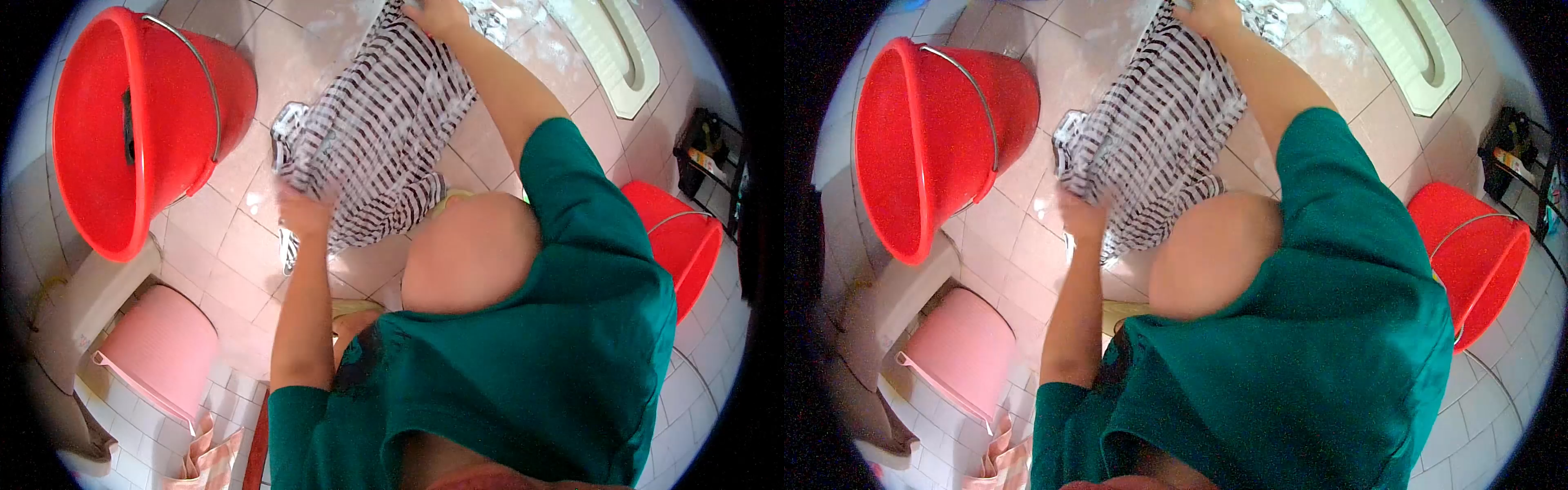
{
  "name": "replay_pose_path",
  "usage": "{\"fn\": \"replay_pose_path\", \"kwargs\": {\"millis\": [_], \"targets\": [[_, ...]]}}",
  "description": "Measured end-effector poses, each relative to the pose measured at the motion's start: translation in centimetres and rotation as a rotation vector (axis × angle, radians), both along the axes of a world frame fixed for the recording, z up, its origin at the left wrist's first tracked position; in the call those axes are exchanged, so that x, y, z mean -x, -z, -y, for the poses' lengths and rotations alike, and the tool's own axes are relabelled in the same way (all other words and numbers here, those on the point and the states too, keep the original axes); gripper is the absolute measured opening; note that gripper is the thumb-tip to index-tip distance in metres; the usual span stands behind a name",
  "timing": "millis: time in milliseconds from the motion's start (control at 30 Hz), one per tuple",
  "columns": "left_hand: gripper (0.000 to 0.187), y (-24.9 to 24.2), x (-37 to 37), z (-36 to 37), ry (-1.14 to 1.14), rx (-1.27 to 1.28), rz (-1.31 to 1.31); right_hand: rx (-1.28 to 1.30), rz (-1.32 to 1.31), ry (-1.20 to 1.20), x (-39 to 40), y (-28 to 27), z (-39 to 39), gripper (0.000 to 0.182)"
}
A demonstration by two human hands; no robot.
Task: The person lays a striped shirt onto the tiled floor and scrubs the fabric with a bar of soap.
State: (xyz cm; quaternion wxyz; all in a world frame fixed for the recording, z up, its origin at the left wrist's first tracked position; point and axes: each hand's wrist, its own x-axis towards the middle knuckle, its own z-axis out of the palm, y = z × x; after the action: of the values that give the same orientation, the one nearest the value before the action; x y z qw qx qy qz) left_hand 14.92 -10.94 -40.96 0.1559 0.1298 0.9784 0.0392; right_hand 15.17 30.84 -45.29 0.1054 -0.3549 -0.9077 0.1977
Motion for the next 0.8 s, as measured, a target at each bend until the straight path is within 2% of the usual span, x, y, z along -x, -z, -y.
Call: {"fn": "replay_pose_path", "kwargs": {"millis": [33,100,133,167,200,233,267,333,367,467,500,533,600,633,700,767,800], "targets": [[0.082,-1.2,-2.5,-0.9,0.195,0.218,-0.009,-0.032,-0.066,0.009,0.0,0.2,0.0,0.044],[0.076,-4.0,-6.0,-2.0,0.402,0.327,0.105,0.295,-0.017,0.003,-1.6,-2.5,3.9,0.053],[0.076,-3.8,-6.1,-1.9,0.405,0.32,0.108,0.279,-0.146,-0.061,-3.1,-3.5,7.5,0.057],[0.068,-3.2,-6.2,-1.4,0.374,0.253,0.177,0.141,-0.156,-0.211,-4.8,-3.0,11.3,0.058],[0.062,-2.5,-6.4,-0.7,0.341,0.187,0.25,0.298,-0.009,-0.334,-6.6,-3.5,15.0,0.057],[0.062,-1.4,-6.2,0.6,0.34,0.181,0.258,0.337,0.198,-0.574,-8.2,-6.0,18.1,0.058],[0.054,0.1,-5.6,2.2,0.364,0.121,0.257,0.33,0.202,-0.572,-9.5,-5.7,18.4,0.058],[0.047,0.5,-4.4,3.3,0.382,0.062,0.25,0.267,-0.065,-1.025,-12.2,-3.8,18.5,0.046],[0.042,-0.2,-4.1,3.8,0.328,0.112,0.248,0.192,0.257,-0.903,-11.1,-2.1,15.5,0.048],[0.036,-1.2,-4.6,5.3,0.269,0.153,0.231,0.02,0.265,-0.124,-10.9,-1.2,1.3,0.043],[0.035,-1.1,-4.0,5.4,0.27,0.126,0.205,-0.128,0.178,-0.004,-11.6,0.4,-2.2,0.048],[0.036,-0.7,-3.7,5.3,0.232,0.171,0.265,-0.13,0.175,-0.006,-11.2,0.2,-2.3,0.048],[0.035,0.1,-3.5,5.3,0.236,0.142,0.274,-0.099,0.23,0.192,-10.6,-0.3,-2.7,0.055],[0.035,0.3,-3.5,5.2,0.244,0.124,0.291,-0.003,0.298,0.248,-9.6,-1.2,-0.6,0.056],[0.036,0.0,-3.1,3.6,0.168,0.162,0.322,0.049,0.079,0.027,-9.3,-2.0,6.8,0.056],[0.04,0.6,-3.3,4.6,0.231,0.172,0.283,-0.006,-0.157,-0.588,-9.3,-3.4,15.2,0.04],[0.043,1.0,-3.1,5.1,0.236,0.167,0.302,0.486,0.111,-0.766,-10.1,-5.5,19.5,0.032]]}}
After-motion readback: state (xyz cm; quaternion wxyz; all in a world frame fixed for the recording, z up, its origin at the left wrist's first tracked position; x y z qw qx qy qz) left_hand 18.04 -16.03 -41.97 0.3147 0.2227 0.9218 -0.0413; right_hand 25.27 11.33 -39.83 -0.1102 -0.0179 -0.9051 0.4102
